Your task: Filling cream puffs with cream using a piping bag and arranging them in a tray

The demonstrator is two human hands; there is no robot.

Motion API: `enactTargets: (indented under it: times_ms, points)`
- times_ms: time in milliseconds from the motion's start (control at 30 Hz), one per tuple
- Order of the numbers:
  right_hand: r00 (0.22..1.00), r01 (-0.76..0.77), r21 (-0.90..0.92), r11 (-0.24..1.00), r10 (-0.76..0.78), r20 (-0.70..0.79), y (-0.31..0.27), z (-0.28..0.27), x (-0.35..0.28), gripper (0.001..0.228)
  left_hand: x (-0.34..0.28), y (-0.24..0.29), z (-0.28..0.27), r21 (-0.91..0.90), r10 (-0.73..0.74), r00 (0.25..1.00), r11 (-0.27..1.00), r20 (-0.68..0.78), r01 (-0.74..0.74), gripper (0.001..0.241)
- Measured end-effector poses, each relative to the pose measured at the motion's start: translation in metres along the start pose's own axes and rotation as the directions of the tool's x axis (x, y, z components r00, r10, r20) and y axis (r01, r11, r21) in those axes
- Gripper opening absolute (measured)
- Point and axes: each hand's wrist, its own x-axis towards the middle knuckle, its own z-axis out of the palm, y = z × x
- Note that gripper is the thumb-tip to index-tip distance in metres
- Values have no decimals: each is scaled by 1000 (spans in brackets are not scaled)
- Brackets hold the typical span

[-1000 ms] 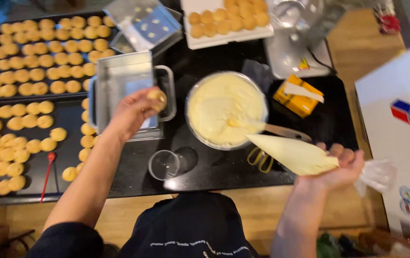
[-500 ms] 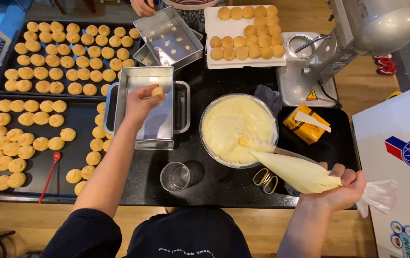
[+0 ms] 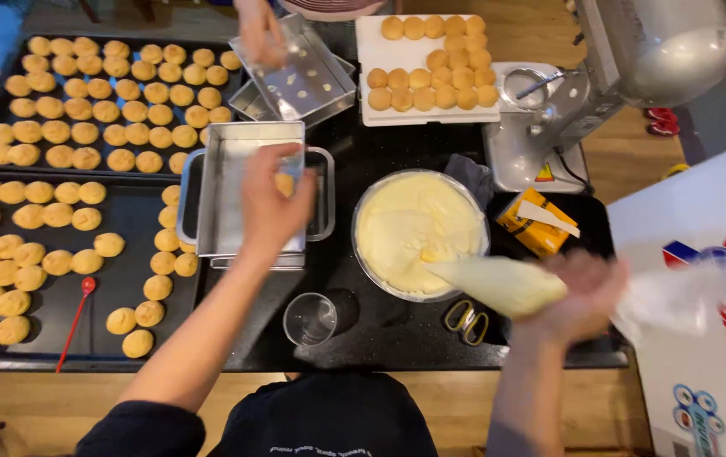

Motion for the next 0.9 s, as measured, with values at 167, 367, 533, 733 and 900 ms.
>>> enactTargets:
  times_ms: [167, 367, 533, 733, 900]
  points:
    - [830, 479, -647, 593, -67, 554, 62, 45, -16, 43, 1, 140, 9, -507, 456, 831, 823, 320, -257, 93]
    - [341, 860, -448, 242, 381, 860, 56, 111, -32, 25, 35, 123, 52, -669, 233, 740, 647, 631, 367, 53]
    - [303, 479, -506, 717, 407, 862, 74, 88, -12, 8, 26, 120, 71, -692, 192, 719, 513, 668, 507, 66]
    - [300, 864, -284, 415, 27, 953, 47, 89, -58, 33, 19, 158, 89, -582, -118, 787, 609, 605, 539, 46]
    - [261, 954, -220, 206, -200, 944, 94, 33, -27, 62, 12, 178, 74, -763, 40, 881, 521, 471, 384, 63]
